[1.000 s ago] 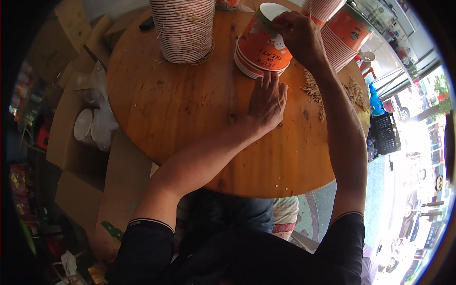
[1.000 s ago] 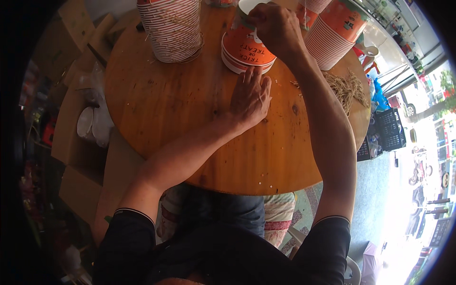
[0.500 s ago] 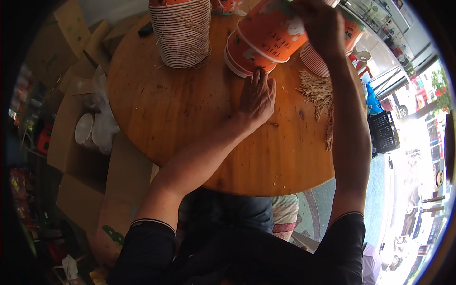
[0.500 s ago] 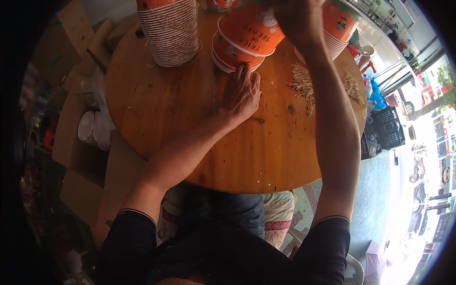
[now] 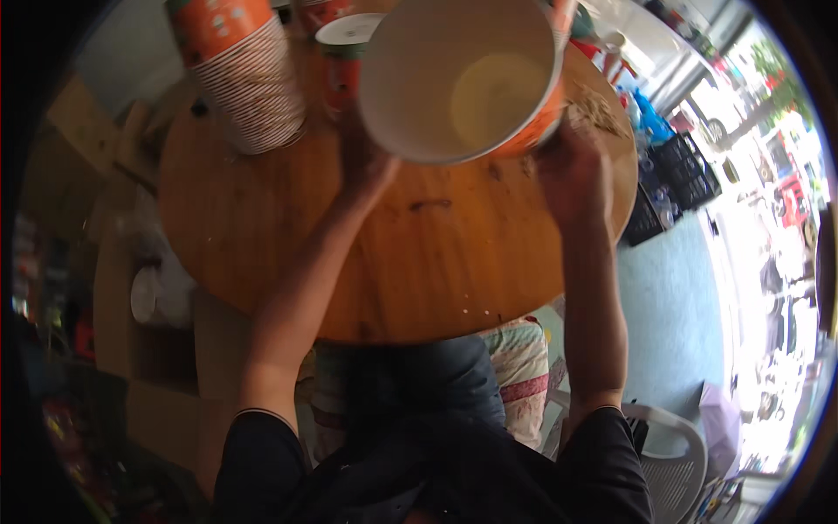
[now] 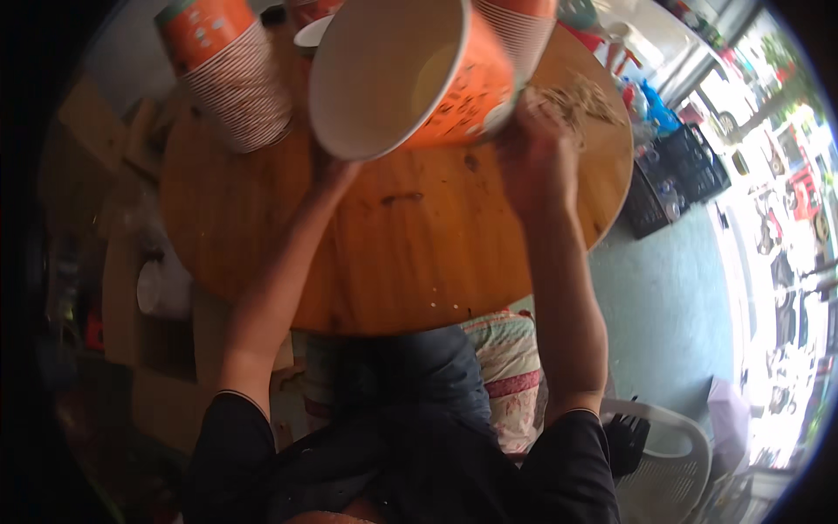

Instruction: Attaching thin wire handles to paper buckets.

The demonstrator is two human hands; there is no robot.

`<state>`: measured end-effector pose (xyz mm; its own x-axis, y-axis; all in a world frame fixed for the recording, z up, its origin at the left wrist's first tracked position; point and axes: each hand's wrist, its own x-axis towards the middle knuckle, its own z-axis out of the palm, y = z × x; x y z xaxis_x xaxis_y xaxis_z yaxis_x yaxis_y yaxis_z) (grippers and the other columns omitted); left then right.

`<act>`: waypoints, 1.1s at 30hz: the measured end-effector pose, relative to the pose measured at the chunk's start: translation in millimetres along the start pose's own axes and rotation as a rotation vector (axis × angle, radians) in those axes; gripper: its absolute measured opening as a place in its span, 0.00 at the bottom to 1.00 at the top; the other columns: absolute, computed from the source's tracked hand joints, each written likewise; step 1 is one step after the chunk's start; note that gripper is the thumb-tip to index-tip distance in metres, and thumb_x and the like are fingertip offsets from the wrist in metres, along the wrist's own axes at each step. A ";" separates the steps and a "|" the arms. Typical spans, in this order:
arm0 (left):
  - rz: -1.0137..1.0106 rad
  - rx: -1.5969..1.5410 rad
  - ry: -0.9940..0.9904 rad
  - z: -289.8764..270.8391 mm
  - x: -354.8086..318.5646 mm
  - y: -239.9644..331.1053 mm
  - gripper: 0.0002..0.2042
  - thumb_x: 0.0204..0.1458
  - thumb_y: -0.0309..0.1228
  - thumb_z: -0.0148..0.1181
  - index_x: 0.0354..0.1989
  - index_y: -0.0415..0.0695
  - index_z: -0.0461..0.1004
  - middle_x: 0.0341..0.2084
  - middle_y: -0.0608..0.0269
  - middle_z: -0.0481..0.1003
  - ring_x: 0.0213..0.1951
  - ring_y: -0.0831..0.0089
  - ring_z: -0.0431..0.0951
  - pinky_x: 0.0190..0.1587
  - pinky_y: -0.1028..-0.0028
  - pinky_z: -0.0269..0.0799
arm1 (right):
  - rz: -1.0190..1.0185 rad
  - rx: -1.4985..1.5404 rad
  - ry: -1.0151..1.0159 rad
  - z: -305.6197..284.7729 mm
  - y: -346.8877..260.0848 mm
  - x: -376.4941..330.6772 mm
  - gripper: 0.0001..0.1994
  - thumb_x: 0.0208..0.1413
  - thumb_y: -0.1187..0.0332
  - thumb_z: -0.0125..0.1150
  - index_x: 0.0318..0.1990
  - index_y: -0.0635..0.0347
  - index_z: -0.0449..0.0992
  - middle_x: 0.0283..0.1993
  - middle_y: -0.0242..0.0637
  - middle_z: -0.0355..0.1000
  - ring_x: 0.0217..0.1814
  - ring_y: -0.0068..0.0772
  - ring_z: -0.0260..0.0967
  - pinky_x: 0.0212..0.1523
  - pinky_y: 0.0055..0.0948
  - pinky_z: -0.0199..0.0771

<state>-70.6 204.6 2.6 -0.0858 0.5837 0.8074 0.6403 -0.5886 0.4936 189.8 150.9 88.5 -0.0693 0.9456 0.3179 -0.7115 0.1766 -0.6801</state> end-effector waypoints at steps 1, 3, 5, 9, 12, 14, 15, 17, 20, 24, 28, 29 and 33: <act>-0.142 -0.340 -0.023 -13.6 11.1 40.1 0.17 0.60 0.35 0.62 0.51 0.36 0.71 0.47 0.50 0.76 0.50 0.55 0.78 0.53 0.57 0.72 | 0.031 0.029 0.057 -17.9 4.7 -14.6 0.12 0.73 0.67 0.49 0.50 0.64 0.77 0.51 0.39 0.79 0.53 0.32 0.77 0.58 0.34 0.77; -0.405 -0.501 0.025 -44.7 7.0 78.6 0.19 0.68 0.41 0.53 0.55 0.35 0.71 0.50 0.53 0.76 0.54 0.64 0.76 0.57 0.62 0.70 | 0.150 0.134 0.119 -42.7 33.5 -36.4 0.13 0.74 0.67 0.46 0.52 0.66 0.76 0.52 0.40 0.79 0.54 0.33 0.77 0.59 0.35 0.77; -0.273 -0.229 -0.148 -69.3 -23.9 93.5 0.25 0.71 0.45 0.44 0.60 0.33 0.69 0.51 0.54 0.76 0.56 0.65 0.75 0.62 0.64 0.67 | 0.266 0.134 0.245 -38.9 55.8 -55.9 0.16 0.74 0.67 0.45 0.57 0.68 0.73 0.56 0.42 0.77 0.56 0.37 0.77 0.61 0.37 0.78; -0.001 -0.255 -0.118 -82.4 -59.0 125.1 0.32 0.70 0.53 0.45 0.67 0.33 0.64 0.63 0.50 0.68 0.66 0.59 0.68 0.68 0.62 0.61 | 0.479 0.356 0.310 -27.2 79.3 -81.5 0.21 0.75 0.64 0.45 0.68 0.67 0.66 0.63 0.45 0.73 0.61 0.42 0.74 0.59 0.42 0.81; 0.234 0.256 -0.088 -105.6 -56.2 128.9 0.36 0.69 0.56 0.44 0.73 0.35 0.56 0.71 0.46 0.59 0.71 0.53 0.62 0.72 0.53 0.58 | 0.636 0.157 0.439 -13.3 79.4 -77.2 0.20 0.74 0.66 0.45 0.65 0.70 0.68 0.61 0.49 0.74 0.59 0.43 0.76 0.57 0.42 0.82; 0.210 0.031 -0.036 -105.3 -67.9 120.7 0.41 0.67 0.64 0.38 0.74 0.40 0.54 0.74 0.40 0.53 0.74 0.47 0.57 0.74 0.50 0.56 | 0.492 0.134 0.214 -32.7 106.5 -93.0 0.20 0.74 0.67 0.43 0.62 0.73 0.71 0.57 0.51 0.76 0.56 0.42 0.77 0.55 0.39 0.82; 0.181 -0.298 0.076 -97.5 -72.9 119.5 0.43 0.65 0.68 0.36 0.74 0.41 0.54 0.74 0.38 0.52 0.74 0.46 0.56 0.74 0.49 0.56 | 0.491 0.138 0.218 -29.9 104.4 -93.7 0.20 0.74 0.67 0.43 0.62 0.73 0.71 0.57 0.51 0.76 0.56 0.42 0.77 0.55 0.39 0.82; 0.249 -0.248 0.091 -103.4 -75.0 117.4 0.44 0.63 0.71 0.31 0.71 0.41 0.58 0.73 0.35 0.52 0.73 0.42 0.57 0.73 0.45 0.57 | 0.446 0.031 0.166 -25.6 98.1 -93.1 0.18 0.71 0.68 0.49 0.60 0.73 0.74 0.54 0.49 0.78 0.53 0.39 0.78 0.53 0.37 0.82; 0.481 0.076 -0.056 -110.5 -65.8 135.2 0.38 0.66 0.67 0.24 0.46 0.44 0.70 0.60 0.39 0.69 0.66 0.43 0.67 0.68 0.40 0.62 | 0.378 -0.142 0.092 -21.0 81.3 -90.3 0.16 0.68 0.69 0.58 0.56 0.74 0.78 0.49 0.45 0.81 0.48 0.35 0.79 0.49 0.34 0.82; 0.493 0.111 -0.155 -118.7 -55.4 134.7 0.35 0.68 0.65 0.23 0.24 0.46 0.60 0.36 0.54 0.76 0.43 0.55 0.75 0.60 0.43 0.70 | 0.247 -0.670 -0.127 -37.3 67.9 -76.3 0.12 0.62 0.68 0.65 0.46 0.68 0.84 0.39 0.37 0.84 0.40 0.26 0.80 0.43 0.28 0.81; 0.414 0.100 -0.122 -114.4 -53.6 100.5 0.37 0.70 0.62 0.24 0.18 0.45 0.57 0.36 0.55 0.75 0.43 0.56 0.76 0.56 0.46 0.73 | 0.282 -1.073 0.036 -68.6 36.4 -63.3 0.10 0.63 0.69 0.63 0.46 0.62 0.85 0.32 0.33 0.82 0.29 0.20 0.76 0.31 0.25 0.77; 0.413 0.099 -0.122 -118.3 -54.0 97.8 0.37 0.70 0.62 0.24 0.18 0.45 0.57 0.36 0.55 0.75 0.43 0.56 0.76 0.56 0.46 0.73 | 0.228 -1.085 0.078 -82.6 24.9 -58.4 0.10 0.64 0.70 0.63 0.48 0.64 0.84 0.33 0.31 0.81 0.29 0.18 0.75 0.31 0.23 0.75; 0.446 0.127 -0.179 -118.1 -56.2 98.2 0.36 0.71 0.61 0.24 0.23 0.43 0.63 0.40 0.53 0.76 0.48 0.53 0.76 0.57 0.46 0.72 | 0.034 -1.242 0.365 -156.4 -21.4 -40.5 0.11 0.63 0.68 0.65 0.49 0.62 0.85 0.33 0.32 0.81 0.28 0.18 0.74 0.31 0.23 0.75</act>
<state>-93.0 47.9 43.9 0.3433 0.3839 0.8572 0.6738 -0.7365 0.0600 317.2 151.5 -13.1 0.2595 0.9392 0.2247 0.4217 0.0991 -0.9013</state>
